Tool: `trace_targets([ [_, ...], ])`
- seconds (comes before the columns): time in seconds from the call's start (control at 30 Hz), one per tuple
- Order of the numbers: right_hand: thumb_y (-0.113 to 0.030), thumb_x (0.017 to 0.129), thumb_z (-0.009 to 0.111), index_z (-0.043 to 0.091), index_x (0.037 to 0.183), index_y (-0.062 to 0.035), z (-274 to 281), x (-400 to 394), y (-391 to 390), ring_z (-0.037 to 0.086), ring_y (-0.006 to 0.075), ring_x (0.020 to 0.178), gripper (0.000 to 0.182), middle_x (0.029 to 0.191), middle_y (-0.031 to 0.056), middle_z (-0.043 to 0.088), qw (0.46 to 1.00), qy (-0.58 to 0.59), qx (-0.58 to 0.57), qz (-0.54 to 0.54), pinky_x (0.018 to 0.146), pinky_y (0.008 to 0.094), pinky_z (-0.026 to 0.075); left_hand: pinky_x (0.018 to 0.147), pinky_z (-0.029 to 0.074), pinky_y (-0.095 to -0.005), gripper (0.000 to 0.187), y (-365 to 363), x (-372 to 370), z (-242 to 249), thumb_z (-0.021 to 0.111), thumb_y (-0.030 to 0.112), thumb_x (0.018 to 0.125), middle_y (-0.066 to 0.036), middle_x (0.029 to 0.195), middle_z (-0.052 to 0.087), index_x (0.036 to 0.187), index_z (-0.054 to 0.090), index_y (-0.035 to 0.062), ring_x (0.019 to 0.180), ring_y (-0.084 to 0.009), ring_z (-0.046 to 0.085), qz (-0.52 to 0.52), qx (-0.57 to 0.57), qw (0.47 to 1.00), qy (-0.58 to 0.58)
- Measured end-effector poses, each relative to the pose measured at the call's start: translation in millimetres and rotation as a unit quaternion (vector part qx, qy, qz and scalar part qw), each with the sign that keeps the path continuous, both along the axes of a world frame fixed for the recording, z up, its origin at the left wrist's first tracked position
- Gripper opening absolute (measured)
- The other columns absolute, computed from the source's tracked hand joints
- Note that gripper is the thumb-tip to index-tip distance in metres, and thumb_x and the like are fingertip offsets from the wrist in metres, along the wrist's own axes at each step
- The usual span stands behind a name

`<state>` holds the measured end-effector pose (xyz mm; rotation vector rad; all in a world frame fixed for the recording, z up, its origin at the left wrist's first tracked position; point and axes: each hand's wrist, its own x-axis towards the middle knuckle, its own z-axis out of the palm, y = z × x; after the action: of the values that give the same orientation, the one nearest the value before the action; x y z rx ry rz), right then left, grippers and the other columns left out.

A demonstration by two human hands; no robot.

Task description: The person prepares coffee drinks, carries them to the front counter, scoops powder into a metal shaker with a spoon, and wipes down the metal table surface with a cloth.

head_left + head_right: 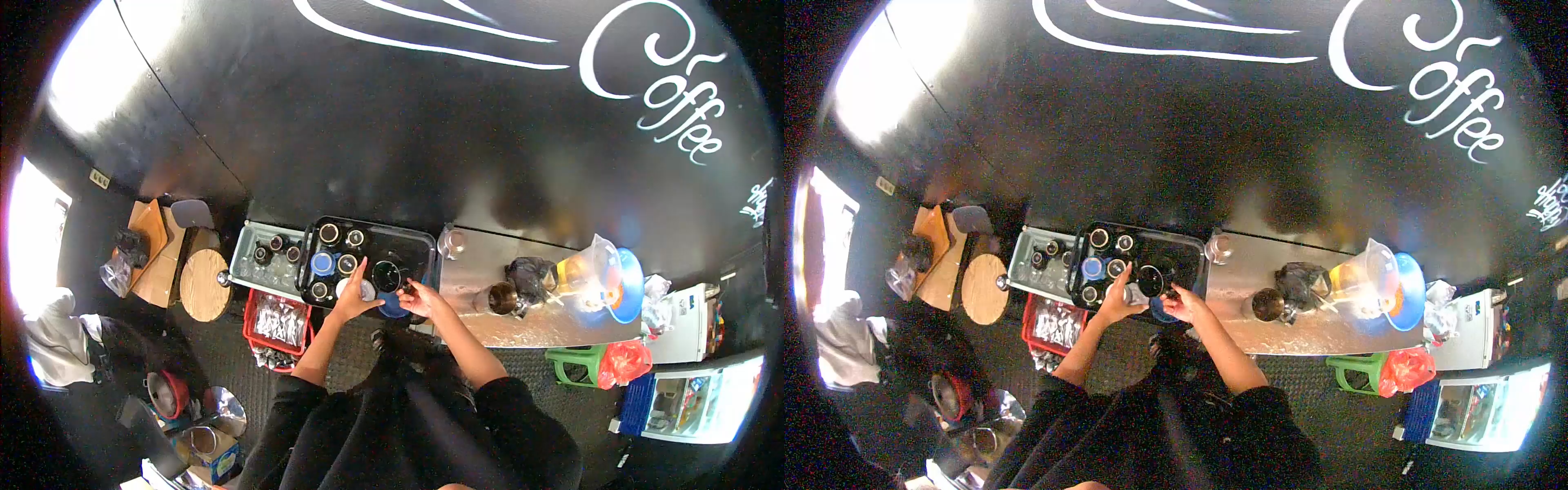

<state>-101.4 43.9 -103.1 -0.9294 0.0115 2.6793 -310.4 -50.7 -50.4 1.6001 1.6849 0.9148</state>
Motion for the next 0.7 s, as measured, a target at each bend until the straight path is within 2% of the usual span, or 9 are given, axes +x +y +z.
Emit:
trace_targets([
  [0.17,-0.028,0.091,0.058,0.048,0.089,0.0022,95,35,-13,0.037,0.0097,0.058,0.031,0.077,0.0052,0.046,0.994,0.103,-0.013,0.024,0.058,0.0262,0.034,0.106,0.036,-0.0380,0.113,20,60,82,0.087,0.010,0.052,-0.020,0.138,0.040,0.144,0.021,0.0049,0.128,-0.0292,0.042,0.019,0.125,0.987,-0.098],
  [0.2,-0.027,0.091,0.058,0.049,0.090,0.0011,104,42,-13,0.037,0.0096,0.057,0.029,0.077,0.0040,0.045,0.992,0.118,-0.030,0.034,0.057,0.0259,0.034,0.104,0.037,-0.0367,0.112,26,67,88,0.091,0.024,0.051,-0.018,0.132,0.047,0.140,0.027,0.0017,0.122,-0.0273,0.047,0.004,0.152,0.984,-0.093],
  [0.3,-0.025,0.092,0.057,0.049,0.089,0.0000,126,70,-14,0.036,0.0094,0.057,0.027,0.075,0.0028,0.042,0.993,0.118,-0.005,0.014,0.057,0.0256,0.033,0.098,0.043,-0.0359,0.091,31,90,106,0.088,0.018,0.051,-0.015,0.122,0.055,0.126,0.040,0.0037,0.111,-0.0250,0.055,-0.016,0.156,0.987,-0.047],
  [0.37,-0.031,0.092,0.057,0.052,0.089,-0.0011,138,90,-11,0.035,0.0094,0.054,0.030,0.074,0.0042,0.048,0.997,0.077,0.018,0.013,0.053,0.0249,0.033,0.093,0.047,-0.0353,0.079,33,113,116,0.086,0.014,0.052,-0.014,0.117,0.057,0.118,0.043,0.0037,0.107,-0.0250,0.059,0.005,0.173,0.980,-0.093],
  [0.43,-0.040,0.092,0.054,0.056,0.086,0.0012,154,105,-5,0.041,0.0110,0.053,0.042,0.074,0.0102,0.057,0.975,-0.145,0.158,0.063,0.049,0.0256,0.036,0.090,0.048,-0.0340,0.077,38,136,112,0.087,0.016,0.052,-0.014,0.113,0.059,0.115,0.044,0.0041,0.103,-0.0241,0.061,0.014,0.195,0.974,-0.115],
  [0.5,-0.047,0.092,0.051,0.061,0.088,0.0017,172,133,-10,0.045,0.0113,0.051,0.049,0.074,0.0114,0.061,0.965,-0.139,0.213,0.056,0.045,0.0249,0.037,0.089,0.049,-0.0335,0.077,39,158,110,0.087,0.018,0.053,-0.014,0.110,0.060,0.115,0.043,0.0045,0.103,-0.0230,0.061,0.062,0.173,0.978,-0.095],
  [0.57,-0.054,0.094,0.042,0.061,0.092,-0.0011,182,156,-12,0.046,0.0107,0.051,0.056,0.070,0.0065,0.058,0.860,-0.249,0.437,0.083,0.048,0.0248,0.040,0.088,0.049,-0.0340,0.078,40,180,104,0.088,0.020,0.052,-0.013,0.106,0.061,0.114,0.044,0.0045,0.100,-0.0226,0.062,0.084,0.180,0.975,-0.101],
  [0.63,-0.046,0.091,0.053,0.059,0.099,-0.0029,181,172,-12,0.046,0.0112,0.055,0.044,0.074,0.0060,0.057,0.809,-0.319,0.493,0.036,0.051,0.0256,0.040,0.088,0.049,-0.0351,0.078,44,193,94,0.088,0.019,0.051,-0.012,0.104,0.062,0.114,0.044,0.0050,0.097,-0.0226,0.063,0.131,0.191,0.967,-0.102],
  [0.7,-0.038,0.078,0.071,0.059,0.098,-0.0052,185,192,-16,0.053,0.0155,0.070,0.040,0.084,0.0074,0.059,0.554,-0.437,0.694,-0.145,0.062,0.0317,0.043,0.088,0.049,-0.0360,0.080,42,203,82,0.088,0.019,0.049,-0.012,0.102,0.062,0.114,0.044,0.0053,0.096,-0.0230,0.062,0.139,0.180,0.967,-0.118],
])
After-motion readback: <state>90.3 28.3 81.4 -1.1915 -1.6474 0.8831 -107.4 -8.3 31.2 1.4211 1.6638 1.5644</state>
